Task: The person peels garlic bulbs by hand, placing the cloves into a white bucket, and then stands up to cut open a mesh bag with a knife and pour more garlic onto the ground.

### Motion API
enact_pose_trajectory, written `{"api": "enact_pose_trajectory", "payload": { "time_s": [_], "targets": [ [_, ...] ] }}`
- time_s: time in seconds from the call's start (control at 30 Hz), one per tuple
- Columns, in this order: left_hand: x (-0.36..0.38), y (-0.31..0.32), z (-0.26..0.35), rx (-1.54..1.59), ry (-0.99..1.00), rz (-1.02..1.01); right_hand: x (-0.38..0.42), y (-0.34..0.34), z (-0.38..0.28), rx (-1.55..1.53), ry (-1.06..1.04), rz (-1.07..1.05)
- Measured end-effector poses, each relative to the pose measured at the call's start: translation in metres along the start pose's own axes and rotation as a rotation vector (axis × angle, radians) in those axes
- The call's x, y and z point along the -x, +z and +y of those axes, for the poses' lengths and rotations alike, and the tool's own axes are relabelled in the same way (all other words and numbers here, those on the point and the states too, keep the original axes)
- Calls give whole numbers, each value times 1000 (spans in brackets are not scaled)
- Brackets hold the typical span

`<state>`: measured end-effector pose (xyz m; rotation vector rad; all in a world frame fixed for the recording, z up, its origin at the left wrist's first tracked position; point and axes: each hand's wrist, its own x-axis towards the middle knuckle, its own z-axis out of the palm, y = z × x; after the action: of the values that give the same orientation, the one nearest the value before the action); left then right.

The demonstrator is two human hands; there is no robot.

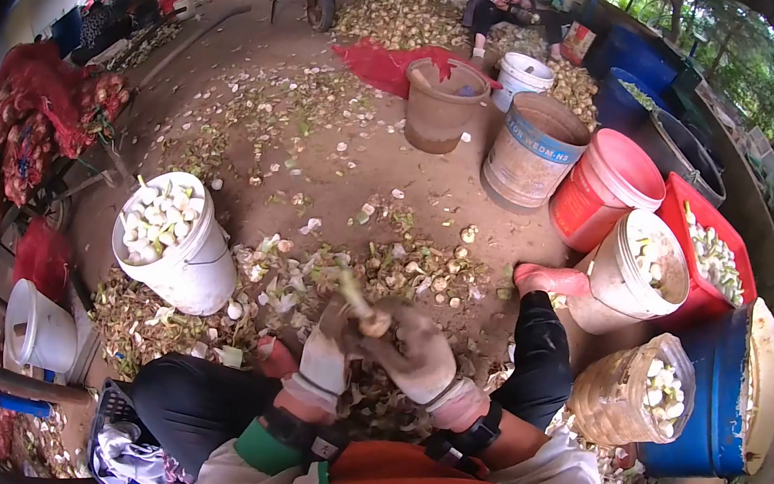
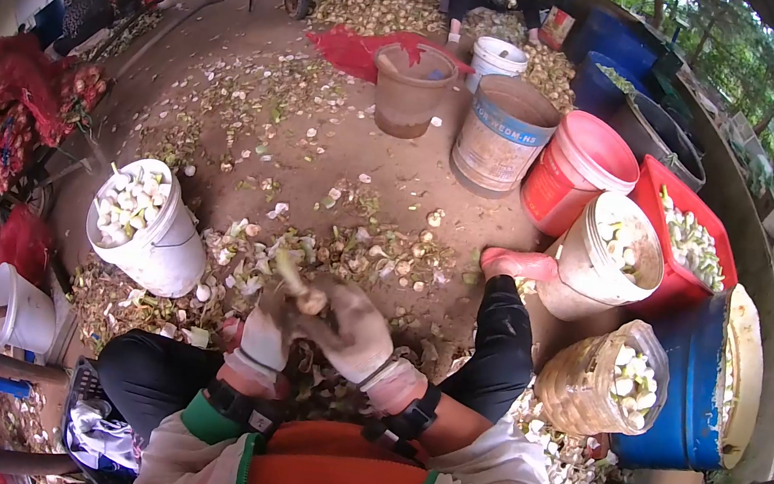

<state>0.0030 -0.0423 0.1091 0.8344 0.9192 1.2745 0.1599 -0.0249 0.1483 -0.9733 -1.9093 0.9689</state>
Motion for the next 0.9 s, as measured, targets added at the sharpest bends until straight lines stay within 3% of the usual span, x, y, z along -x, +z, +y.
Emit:
{"api": "enact_pose_trajectory", "payload": {
  "time_s": [0.03,0.07,0.1,0.17,0.2,0.3,0.37,0.4,0.43,0.5,0.53,0.57,0.6,0.63,0.67,0.7,0.73,0.77,0.8,0.87,0.9],
  "targets": [
    [2,-9,-1,-298,123,-27,1,-1,7,192,-70,141],
    [4,-16,-2,-599,244,-51,0,-2,12,192,-74,142],
    [1,-18,-6,-601,243,-51,1,-2,17,315,-217,111],
    [4,-11,-4,-823,532,-192,8,2,15,492,-371,123],
    [4,-14,-6,-824,527,-186,8,2,16,487,-370,116],
    [4,-24,-19,-420,174,-193,13,-2,14,542,-420,53],
    [9,-23,-21,-449,171,-167,14,-3,0,-134,429,-110],
    [11,-22,-22,-478,179,-149,16,-1,9,-138,437,-110],
    [12,-22,-26,-3,68,-228,18,2,27,-557,523,-114],
    [8,-21,-26,10,-51,-223,21,7,55,-1402,650,-115],
    [5,-21,-25,19,-171,-218,21,8,54,-1407,650,-115],
    [8,5,-10,41,-182,-15,23,10,50,-778,381,-37],
    [5,11,-8,38,-189,-14,25,10,44,-148,116,35],
    [4,15,-8,-102,-73,-4,25,6,37,-26,61,52],
    [4,18,-10,-244,45,1,25,6,49,-30,71,53],
    [-3,18,-24,-383,143,26,26,8,70,-424,355,52],
    [-7,16,-19,-633,171,-99,22,7,75,-819,633,46],
    [-6,16,-13,-783,251,-124,20,13,77,-753,707,198],
    [-5,18,-6,-930,332,-148,23,17,76,-752,709,199],
    [-11,6,9,-1182,657,-209,26,14,49,-386,315,145],
    [-15,-11,-18,-1118,506,-171,21,11,47,-442,479,76]
  ]
}}
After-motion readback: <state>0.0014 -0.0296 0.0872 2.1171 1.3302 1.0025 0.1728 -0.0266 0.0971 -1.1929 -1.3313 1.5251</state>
